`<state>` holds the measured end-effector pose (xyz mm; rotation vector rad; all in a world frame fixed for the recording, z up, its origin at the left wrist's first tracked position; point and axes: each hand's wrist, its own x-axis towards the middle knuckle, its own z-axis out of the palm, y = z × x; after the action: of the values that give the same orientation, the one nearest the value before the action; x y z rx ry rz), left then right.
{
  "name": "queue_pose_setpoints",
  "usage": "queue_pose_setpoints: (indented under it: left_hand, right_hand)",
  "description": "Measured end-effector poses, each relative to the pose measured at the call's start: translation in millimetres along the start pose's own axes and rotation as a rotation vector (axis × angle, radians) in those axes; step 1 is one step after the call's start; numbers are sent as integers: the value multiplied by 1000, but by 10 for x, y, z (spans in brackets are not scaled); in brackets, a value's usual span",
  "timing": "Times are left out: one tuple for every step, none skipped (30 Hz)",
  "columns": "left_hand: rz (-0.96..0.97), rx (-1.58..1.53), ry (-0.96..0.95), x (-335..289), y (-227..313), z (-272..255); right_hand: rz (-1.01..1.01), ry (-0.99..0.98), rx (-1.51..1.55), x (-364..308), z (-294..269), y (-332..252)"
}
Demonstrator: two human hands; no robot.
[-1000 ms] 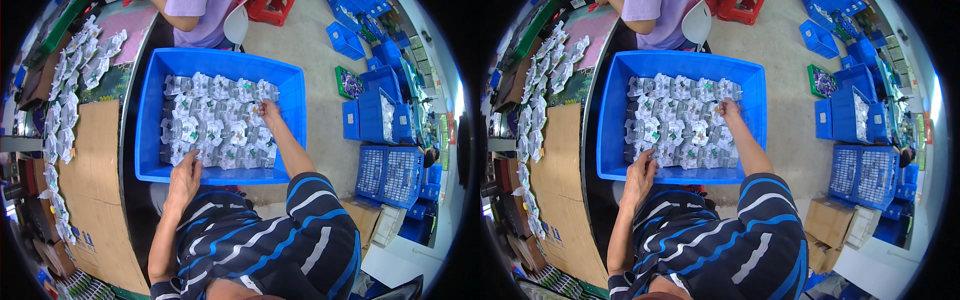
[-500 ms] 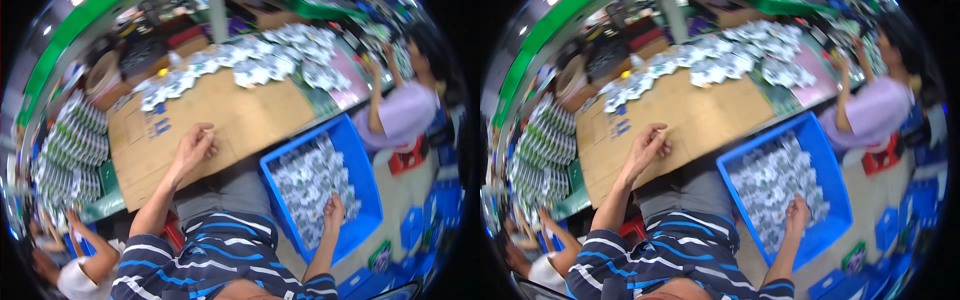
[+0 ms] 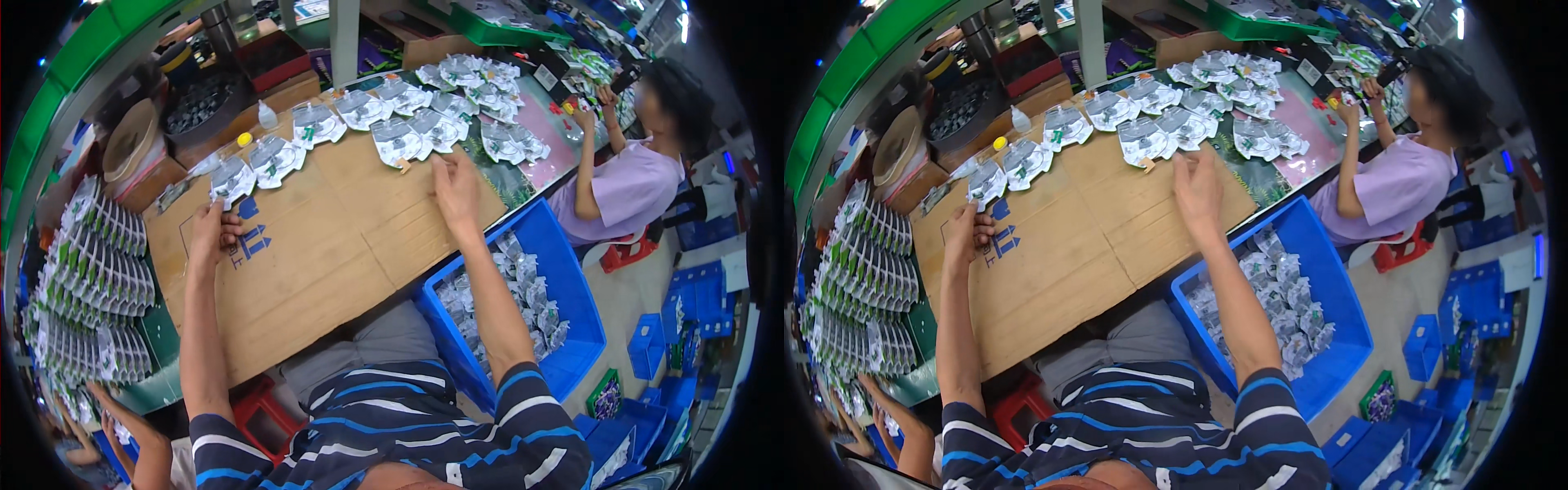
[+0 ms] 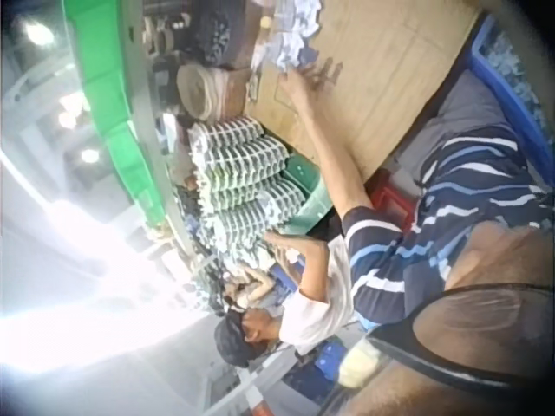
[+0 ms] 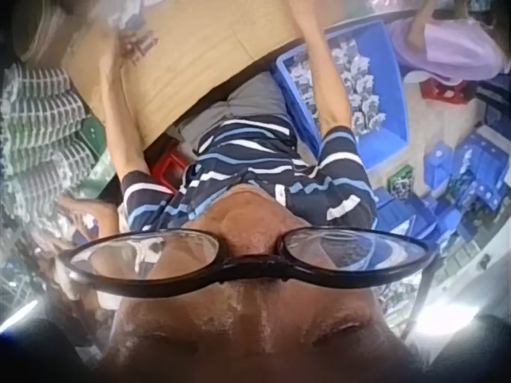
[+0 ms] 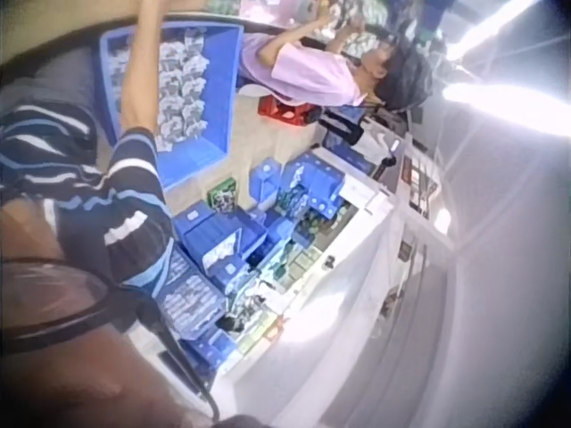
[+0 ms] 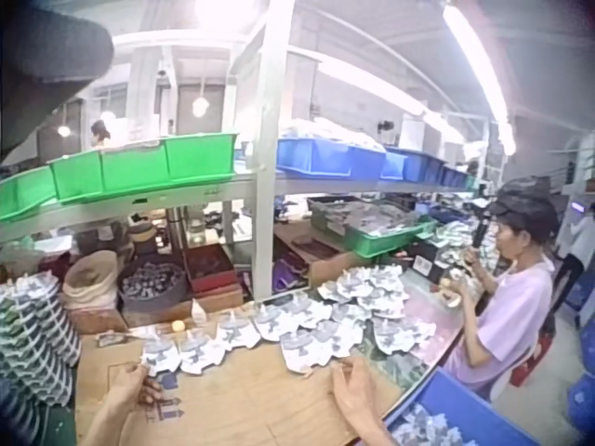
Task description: The person puts wrapped electronic components into a blue crate, arranges base plates on a cardboard sheet, and attaches small plastic clips onto the base plates by hand.
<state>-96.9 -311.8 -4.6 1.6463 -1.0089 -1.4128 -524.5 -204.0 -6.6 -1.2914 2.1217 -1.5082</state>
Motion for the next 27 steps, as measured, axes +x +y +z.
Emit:
queue_pose_setpoints:
  left_hand:
    - [-1, 38, -19, 21, 19, 23]
    - [-2, 48, -50, 46, 9, 25]
    - [18, -7, -52, 80, -28, 11]
    - [34, -59, -69, 130, -77, 2]
    - [42, -69, -74, 207, -178, -154]
    - [39, -80, -77, 281, -341, -373]
    - [28, -84, -93, 286, -453, -524]
    - [23, -89, -110, 242, -469, -584]
    - [28, -84, -101, 74, -425, -554]
    - [43, -85, -79, -128, -367, -501]
    - [43, -72, -94, -291, -377, -521]
    - [90, -71, -119, -430, -398, -550]
    - [126, -70, -138, -540, -410, -514]
    - [116, -61, -143, -624, -404, -455]
    - [119, -73, -179, -795, -346, -414]
    - [119, -84, -215, -963, -298, -360]
    - [140, -99, -226, -1178, -227, -310]
    - [138, -96, -218, -1308, -201, -206]
    - [148, -84, -252, -1425, -182, -90]
    - [163, -66, -304, -1542, -121, 95]
    - [140, -66, -342, -1662, -85, 269]
    - [108, -79, -390, -1737, -114, 381]
    - [110, -32, -437, -1835, -152, 540]
    - [64, -24, -456, -1942, -156, 748]
    - [50, 25, -579, -2012, -150, 921]
    - [32, 48, -685, -2102, -144, 1148]
    - [-12, 47, -718, -2177, -204, 1354]
  right_hand:
    - [7, -10, -96, 80, 33, -5]
    - [20, -19, -191, 166, 80, -4]
    - [-4, -11, -236, 220, 160, 36]
    - [-17, 5, -288, 279, 244, 75]
    - [5, 59, -293, 339, 402, 93]
    - [54, 14, -309, 336, 470, -85]
    - [119, -25, -281, 325, 485, -184]
    - [166, -3, -277, 375, 521, -140]
    - [145, 48, -216, 324, 498, -159]
    - [109, 93, -149, 255, 427, -172]
    - [122, 108, -150, 165, 331, -141]
    - [93, 92, -92, 77, 228, -112]
    - [68, 66, -38, 8, 151, -39]
    - [81, 65, -41, -63, 43, 93]
    - [95, 51, 32, -174, -138, 213]
    - [110, 35, 104, -276, -352, 344]
    - [152, 21, 120, -410, -652, 252]
    - [198, 17, 121, -574, -1023, 182]
    - [196, 79, 140, -699, -1307, 239]
    - [107, 134, 40, -813, -1647, 539]
    - [119, 135, -36, -928, -1940, 707]
    - [126, 127, -108, -1014, -2159, 856]
    - [181, 100, -250, -1087, -2331, 1043]
    - [236, 75, -395, -1149, -2425, 1241]
    - [235, 74, -390, -1189, -2444, 1447]
    - [336, 48, -460, -1237, -2443, 1684]
    - [432, 18, -527, -1269, -2396, 1917]
